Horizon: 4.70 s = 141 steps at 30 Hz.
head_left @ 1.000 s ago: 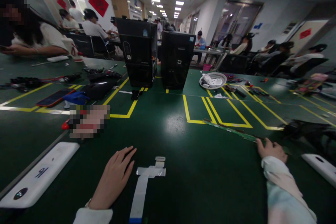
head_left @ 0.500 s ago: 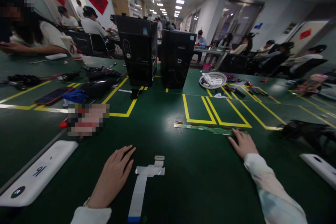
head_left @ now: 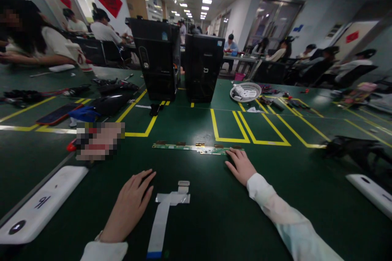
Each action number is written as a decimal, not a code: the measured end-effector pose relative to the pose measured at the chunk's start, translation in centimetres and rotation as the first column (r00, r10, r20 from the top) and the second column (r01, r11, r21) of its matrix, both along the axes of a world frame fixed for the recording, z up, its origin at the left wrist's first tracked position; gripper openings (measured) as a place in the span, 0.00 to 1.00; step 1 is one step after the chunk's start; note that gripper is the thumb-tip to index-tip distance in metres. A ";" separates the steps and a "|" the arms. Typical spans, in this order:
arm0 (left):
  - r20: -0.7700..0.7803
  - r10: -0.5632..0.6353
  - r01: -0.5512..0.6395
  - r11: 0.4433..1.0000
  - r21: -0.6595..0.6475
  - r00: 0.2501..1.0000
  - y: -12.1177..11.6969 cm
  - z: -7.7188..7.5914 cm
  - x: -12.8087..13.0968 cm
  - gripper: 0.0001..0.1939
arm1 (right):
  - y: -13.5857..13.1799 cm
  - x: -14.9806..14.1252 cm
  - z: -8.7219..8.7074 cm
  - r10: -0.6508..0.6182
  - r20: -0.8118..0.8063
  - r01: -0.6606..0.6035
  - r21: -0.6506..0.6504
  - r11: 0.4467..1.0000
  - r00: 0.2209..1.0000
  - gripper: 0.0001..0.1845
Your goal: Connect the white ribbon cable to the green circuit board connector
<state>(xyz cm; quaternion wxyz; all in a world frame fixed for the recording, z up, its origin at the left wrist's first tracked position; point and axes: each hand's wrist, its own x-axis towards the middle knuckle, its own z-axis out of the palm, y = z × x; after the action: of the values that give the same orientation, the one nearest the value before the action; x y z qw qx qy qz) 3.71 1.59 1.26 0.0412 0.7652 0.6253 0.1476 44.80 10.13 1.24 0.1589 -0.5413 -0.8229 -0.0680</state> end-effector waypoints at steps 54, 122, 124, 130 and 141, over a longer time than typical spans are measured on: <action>0.151 -0.399 0.420 0.896 -0.146 0.904 -1.5 3.4 7.5 0.23 | -1.0 -5.8 1.1 0.383 -0.114 -0.397 -0.162 0.903 0.917 0.25; -0.014 -0.084 0.082 0.989 -0.121 0.996 3.2 4.9 4.3 0.22 | -0.5 -5.6 0.8 0.390 -0.121 -0.406 -0.164 0.899 0.913 0.25; -0.041 -0.075 0.067 0.983 -0.168 0.996 2.4 4.6 2.7 0.23 | -0.5 -5.6 0.8 0.389 -0.121 -0.404 -0.165 0.900 0.913 0.25; -0.060 -0.051 0.041 0.987 -0.156 0.997 0.6 2.7 -1.1 0.24 | -0.5 -5.7 0.9 0.387 -0.114 -0.402 -0.174 0.899 0.915 0.25; -0.016 -0.044 0.044 0.999 0.007 0.999 0.7 0.3 -1.4 0.24 | -0.9 -6.4 1.2 0.400 -0.115 -0.412 -0.124 0.903 0.909 0.23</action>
<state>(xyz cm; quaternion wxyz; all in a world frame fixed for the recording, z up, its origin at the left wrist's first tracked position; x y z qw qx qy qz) 2.33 2.28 1.53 0.0368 0.7801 0.6081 0.1426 38.36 9.28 2.40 0.1654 -0.3706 -0.9126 0.0504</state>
